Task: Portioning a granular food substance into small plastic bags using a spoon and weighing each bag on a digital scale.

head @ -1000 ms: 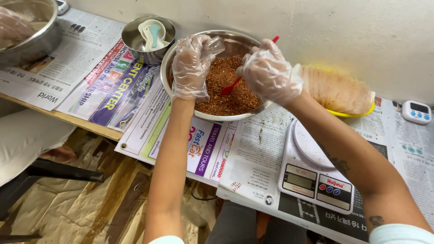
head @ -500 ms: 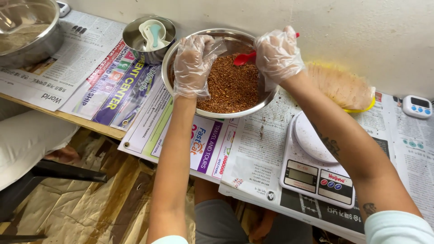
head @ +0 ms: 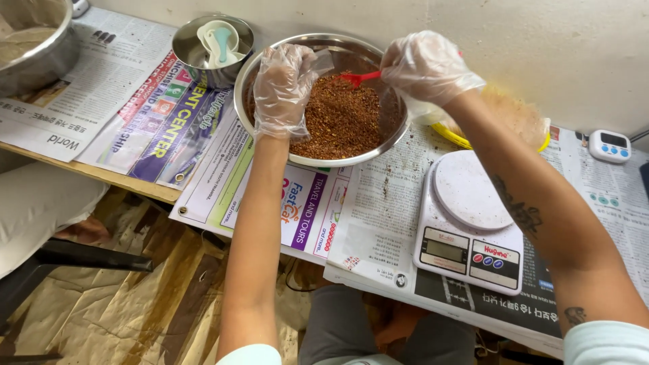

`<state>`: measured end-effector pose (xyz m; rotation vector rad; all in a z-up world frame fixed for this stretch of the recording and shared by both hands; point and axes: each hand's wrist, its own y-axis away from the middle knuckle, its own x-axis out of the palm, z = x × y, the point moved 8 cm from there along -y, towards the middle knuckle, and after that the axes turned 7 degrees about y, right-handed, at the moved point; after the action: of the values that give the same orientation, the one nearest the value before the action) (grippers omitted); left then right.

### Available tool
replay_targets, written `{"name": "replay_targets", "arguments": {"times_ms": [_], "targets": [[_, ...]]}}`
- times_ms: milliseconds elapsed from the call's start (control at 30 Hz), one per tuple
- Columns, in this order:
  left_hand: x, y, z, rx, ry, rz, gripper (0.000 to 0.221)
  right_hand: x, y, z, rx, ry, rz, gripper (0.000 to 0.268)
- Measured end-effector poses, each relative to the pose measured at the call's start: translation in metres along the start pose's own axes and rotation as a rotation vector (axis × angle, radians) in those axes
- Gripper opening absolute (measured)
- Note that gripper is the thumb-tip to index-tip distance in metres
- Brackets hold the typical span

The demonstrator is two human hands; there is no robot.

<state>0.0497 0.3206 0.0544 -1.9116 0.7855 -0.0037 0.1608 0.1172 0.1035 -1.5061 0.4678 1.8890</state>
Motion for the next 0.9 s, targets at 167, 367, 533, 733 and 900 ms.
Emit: {"name": "replay_targets", "arguments": {"times_ms": [167,367,533,733,900], "targets": [[0.013,0.005,0.018,-0.154,0.293,0.053,0.025,-0.004,-0.007,-0.044,-0.005,0.002,-0.048,0.005],[-0.003,-0.002,-0.017,0.138,-0.138,-0.038,0.030,-0.023,-0.018,-0.059,0.014,-0.107,-0.018,0.007],[0.032,0.017,0.052,-0.018,-0.193,-0.019,0.044,-0.018,-0.039,-0.033,-0.184,-0.067,0.051,0.014],[0.005,0.004,-0.005,0.182,-0.231,-0.116,0.026,-0.005,-0.042,-0.021,-0.172,-0.347,0.181,0.013],[-0.004,-0.003,-0.014,0.103,-0.043,-0.047,0.030,0.006,-0.033,-0.010,-0.062,-0.660,0.282,0.008]]}}
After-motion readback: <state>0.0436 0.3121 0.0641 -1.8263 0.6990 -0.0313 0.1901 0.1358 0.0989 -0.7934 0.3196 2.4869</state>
